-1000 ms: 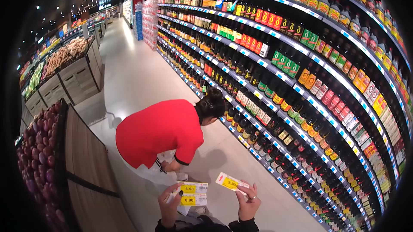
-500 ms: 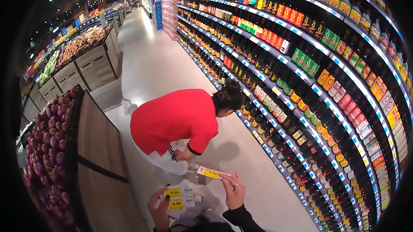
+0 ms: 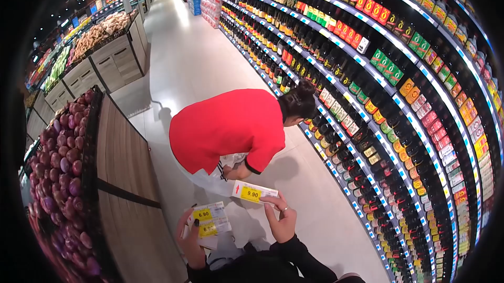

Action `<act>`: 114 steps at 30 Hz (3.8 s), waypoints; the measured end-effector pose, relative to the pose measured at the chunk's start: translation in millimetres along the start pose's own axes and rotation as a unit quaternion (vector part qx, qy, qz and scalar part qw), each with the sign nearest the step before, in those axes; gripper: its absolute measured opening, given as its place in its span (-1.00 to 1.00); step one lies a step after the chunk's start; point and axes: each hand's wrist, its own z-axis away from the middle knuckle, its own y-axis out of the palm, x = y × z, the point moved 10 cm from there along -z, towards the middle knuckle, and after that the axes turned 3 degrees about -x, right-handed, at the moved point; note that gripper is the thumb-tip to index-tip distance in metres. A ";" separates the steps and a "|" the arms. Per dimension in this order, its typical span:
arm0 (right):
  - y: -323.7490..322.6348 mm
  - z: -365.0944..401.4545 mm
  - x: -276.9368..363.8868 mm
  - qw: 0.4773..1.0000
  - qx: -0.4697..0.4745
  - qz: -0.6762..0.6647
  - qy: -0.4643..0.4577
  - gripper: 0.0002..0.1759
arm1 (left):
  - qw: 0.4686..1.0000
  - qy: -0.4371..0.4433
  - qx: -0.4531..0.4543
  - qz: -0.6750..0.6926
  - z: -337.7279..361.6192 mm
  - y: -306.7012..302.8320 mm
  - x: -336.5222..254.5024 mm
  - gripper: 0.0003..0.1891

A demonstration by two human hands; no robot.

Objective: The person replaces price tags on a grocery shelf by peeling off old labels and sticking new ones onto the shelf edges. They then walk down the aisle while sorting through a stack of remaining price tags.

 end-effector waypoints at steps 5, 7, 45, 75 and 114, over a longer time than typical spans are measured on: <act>63.5 -17.4 8.7 0.999 0.000 -0.041 0.000 -0.85 | 1.000 -0.009 -0.012 0.020 -52.6 -28.3 -18.1 -0.67; 93.9 -23.9 11.1 0.999 0.014 -0.039 -0.010 -0.85 | 1.000 -0.003 -0.017 0.026 -73.5 -41.9 -27.9 -0.67; 457.6 -263.9 -83.9 0.967 0.164 -0.012 0.196 -0.79 | 0.952 -0.126 0.191 -0.201 -514.6 -19.6 -25.7 -0.77; 693.9 -675.3 -131.4 0.984 -0.033 0.061 0.165 -0.76 | 0.902 -0.167 0.380 -0.117 -1017.6 175.0 0.3 -0.75; 742.0 -1294.1 -254.3 0.957 -0.176 -0.054 0.224 -0.70 | 0.909 -0.061 0.391 -0.132 -1526.5 594.4 -14.9 -0.65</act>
